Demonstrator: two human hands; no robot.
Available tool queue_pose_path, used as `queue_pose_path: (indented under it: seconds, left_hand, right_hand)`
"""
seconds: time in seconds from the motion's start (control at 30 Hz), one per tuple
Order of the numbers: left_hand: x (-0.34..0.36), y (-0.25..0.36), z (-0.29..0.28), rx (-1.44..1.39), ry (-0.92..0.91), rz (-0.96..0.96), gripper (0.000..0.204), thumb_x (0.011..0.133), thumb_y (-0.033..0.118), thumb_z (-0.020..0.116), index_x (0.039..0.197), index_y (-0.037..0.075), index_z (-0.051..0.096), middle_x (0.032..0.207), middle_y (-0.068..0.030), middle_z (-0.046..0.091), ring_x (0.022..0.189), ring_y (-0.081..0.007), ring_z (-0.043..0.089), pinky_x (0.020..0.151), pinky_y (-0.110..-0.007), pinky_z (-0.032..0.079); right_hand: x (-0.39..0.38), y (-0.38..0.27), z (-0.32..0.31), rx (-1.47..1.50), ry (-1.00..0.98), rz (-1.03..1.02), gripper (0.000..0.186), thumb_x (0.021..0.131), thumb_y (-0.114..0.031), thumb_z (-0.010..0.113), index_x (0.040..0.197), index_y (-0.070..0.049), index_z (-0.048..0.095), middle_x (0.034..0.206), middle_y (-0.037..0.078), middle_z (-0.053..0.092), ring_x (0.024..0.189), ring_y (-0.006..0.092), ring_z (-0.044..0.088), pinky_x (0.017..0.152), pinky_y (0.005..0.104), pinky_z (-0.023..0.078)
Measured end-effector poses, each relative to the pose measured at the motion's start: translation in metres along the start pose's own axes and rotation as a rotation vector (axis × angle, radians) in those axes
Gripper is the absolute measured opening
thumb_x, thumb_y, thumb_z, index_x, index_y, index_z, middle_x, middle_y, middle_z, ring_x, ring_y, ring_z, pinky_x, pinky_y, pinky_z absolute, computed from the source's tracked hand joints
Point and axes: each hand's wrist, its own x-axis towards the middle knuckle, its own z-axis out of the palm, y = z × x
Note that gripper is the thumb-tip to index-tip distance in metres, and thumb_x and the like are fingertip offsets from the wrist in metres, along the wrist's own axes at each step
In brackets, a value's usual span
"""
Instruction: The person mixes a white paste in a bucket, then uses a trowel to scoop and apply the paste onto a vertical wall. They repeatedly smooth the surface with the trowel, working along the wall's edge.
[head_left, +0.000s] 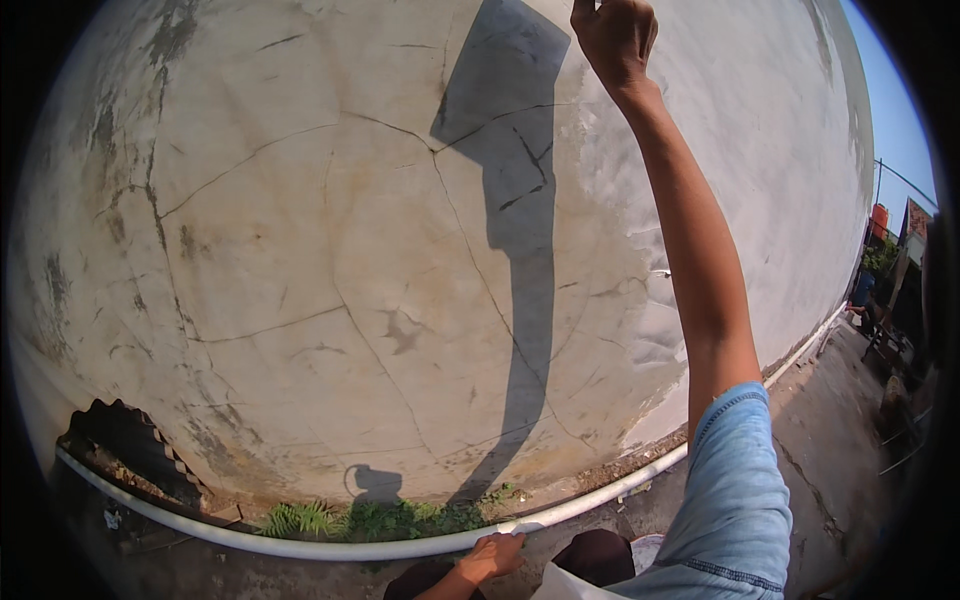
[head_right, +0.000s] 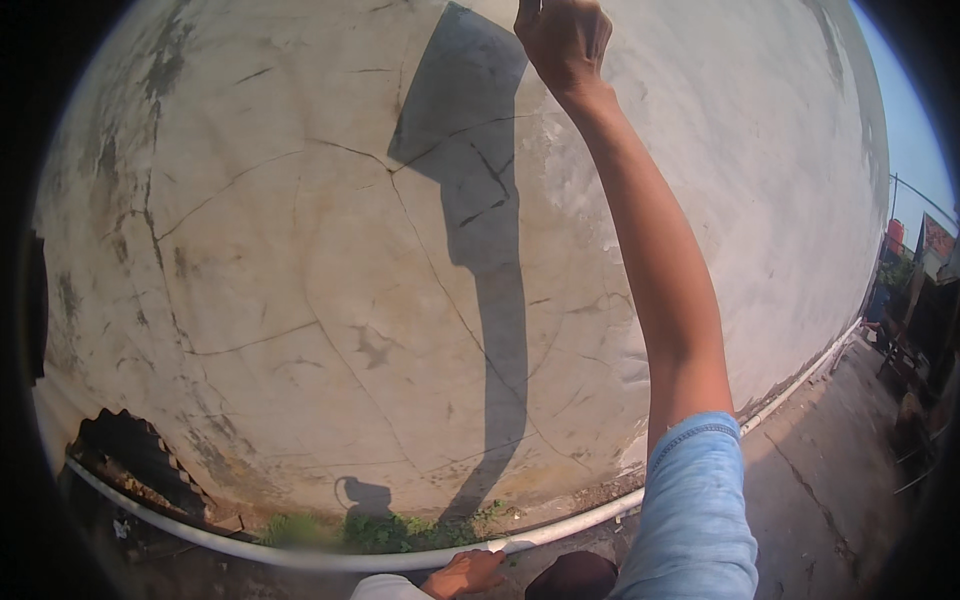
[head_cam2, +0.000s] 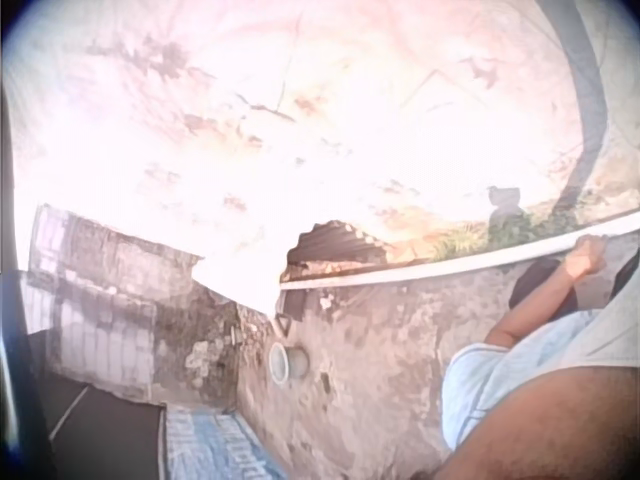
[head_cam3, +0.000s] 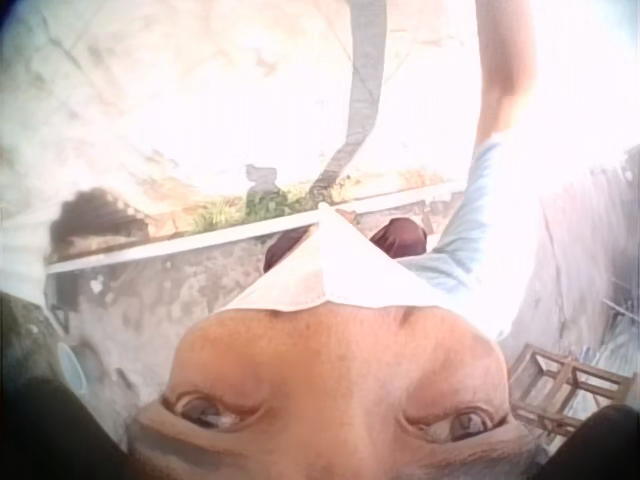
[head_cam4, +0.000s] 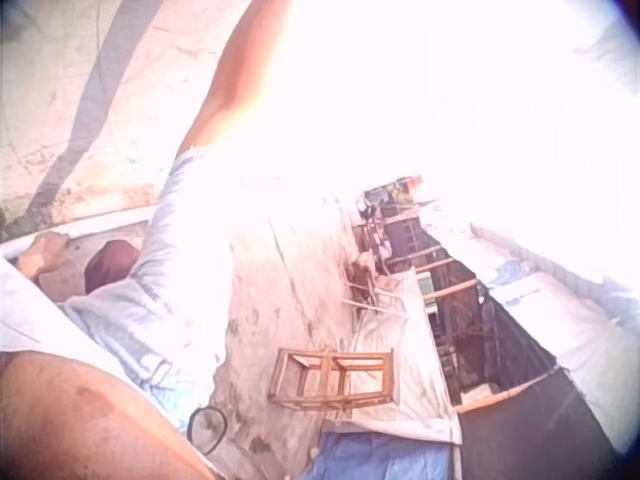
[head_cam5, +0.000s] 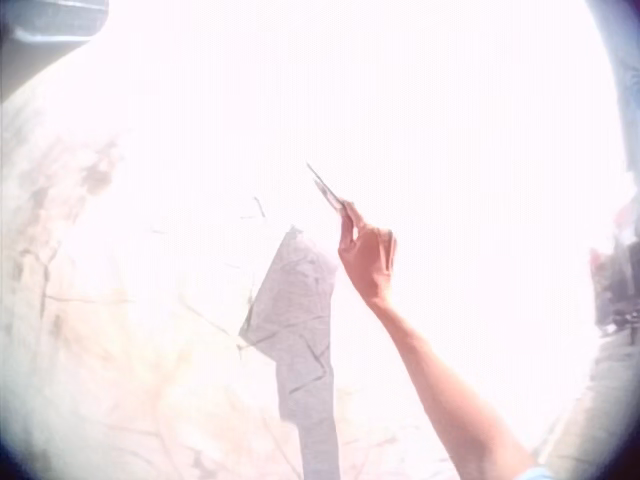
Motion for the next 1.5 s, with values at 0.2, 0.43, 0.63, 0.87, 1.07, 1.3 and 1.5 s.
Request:
queue_pose_path:
  seconds: [0.2, 0.43, 0.63, 0.87, 1.07, 1.3, 1.5]
  left_hand:
    - [-0.002, 0.001, 0.0, 0.045, -0.011, -0.001, 0.046, 0.087, 0.037, 0.063, 0.118, 0.003, 0.055, 0.107, -0.023, 0.066, 0.105, -0.0396, 0.063, 0.088, -0.049, 0.049]
    - [-0.011, -0.011, 0.014, 0.02, 0.047, -0.011, 0.048, 0.088, 0.039, 0.063, 0.12, 0.005, 0.055, 0.109, -0.0224, 0.066, 0.105, -0.0399, 0.062, 0.088, -0.05, 0.05]
    - [-0.009, -0.004, 0.003, 0.071, 0.033, 0.025, 0.046, 0.088, 0.038, 0.063, 0.117, 0.003, 0.055, 0.108, -0.0225, 0.066, 0.103, -0.0403, 0.063, 0.087, -0.05, 0.05]
    - [-0.016, 0.0, -0.005, 0.003, 0.037, 0.062, 0.043, 0.086, 0.029, 0.065, 0.115, 0.0, 0.054, 0.103, -0.0237, 0.066, 0.103, -0.0413, 0.063, 0.087, -0.05, 0.051]
    - [-0.009, -0.012, 0.01, 0.03, 0.027, 0.02, 0.046, 0.088, 0.039, 0.064, 0.117, 0.005, 0.055, 0.105, -0.021, 0.067, 0.101, -0.0391, 0.064, 0.085, -0.049, 0.051]
    - [0.002, -0.017, 0.025, 0.002, 0.07, 0.027, 0.042, 0.087, 0.029, 0.063, 0.117, 0.0, 0.054, 0.109, -0.0225, 0.065, 0.105, -0.0411, 0.062, 0.088, -0.049, 0.05]
    - [0.003, -0.025, 0.033, 0.021, 0.101, 0.055, 0.043, 0.087, 0.03, 0.063, 0.117, 0.001, 0.054, 0.108, -0.023, 0.065, 0.104, -0.0407, 0.063, 0.088, -0.05, 0.05]
  right_hand:
    - [-0.064, -0.054, 0.034, 0.022, -0.091, -0.27, 0.043, 0.08, -0.002, 0.057, 0.122, -0.007, 0.063, 0.116, 0.025, 0.065, 0.102, 0.0365, 0.068, 0.077, 0.0423, 0.059]
    - [-0.056, -0.077, -0.011, 0.386, -0.034, -0.227, 0.027, 0.089, -0.006, 0.063, 0.114, -0.015, 0.068, 0.078, 0.012, 0.07, 0.055, 0.0267, 0.063, 0.051, 0.0347, 0.05]
    - [0.013, 0.04, -0.018, 0.01, 0.085, 0.235, 0.034, 0.097, -0.018, 0.056, 0.119, 0.007, 0.064, 0.054, 0.017, 0.053, 0.045, 0.0152, 0.048, 0.044, 0.0351, 0.04]
    - [-0.02, -0.001, 0.02, -0.089, 0.04, 0.124, 0.03, 0.098, -0.013, 0.052, 0.123, -0.003, 0.065, 0.056, 0.017, 0.057, 0.043, 0.0175, 0.051, 0.043, 0.034, 0.043]
    - [-0.078, -0.112, 0.017, 0.184, -0.072, -0.266, 0.04, 0.079, 0.001, 0.06, 0.117, -0.011, 0.065, 0.101, 0.01, 0.072, 0.077, 0.0297, 0.071, 0.063, 0.0369, 0.057]
    - [0.0, -0.03, 0.005, 0.091, 0.023, 0.283, 0.03, 0.097, -0.013, 0.052, 0.122, -0.002, 0.066, 0.056, 0.018, 0.058, 0.044, 0.0188, 0.053, 0.046, 0.0356, 0.045]
    - [0.022, 0.015, 0.05, -0.074, 0.245, -0.129, 0.031, 0.097, -0.019, 0.055, 0.119, 0.0, 0.067, 0.06, 0.021, 0.062, 0.047, 0.0237, 0.059, 0.046, 0.0381, 0.048]
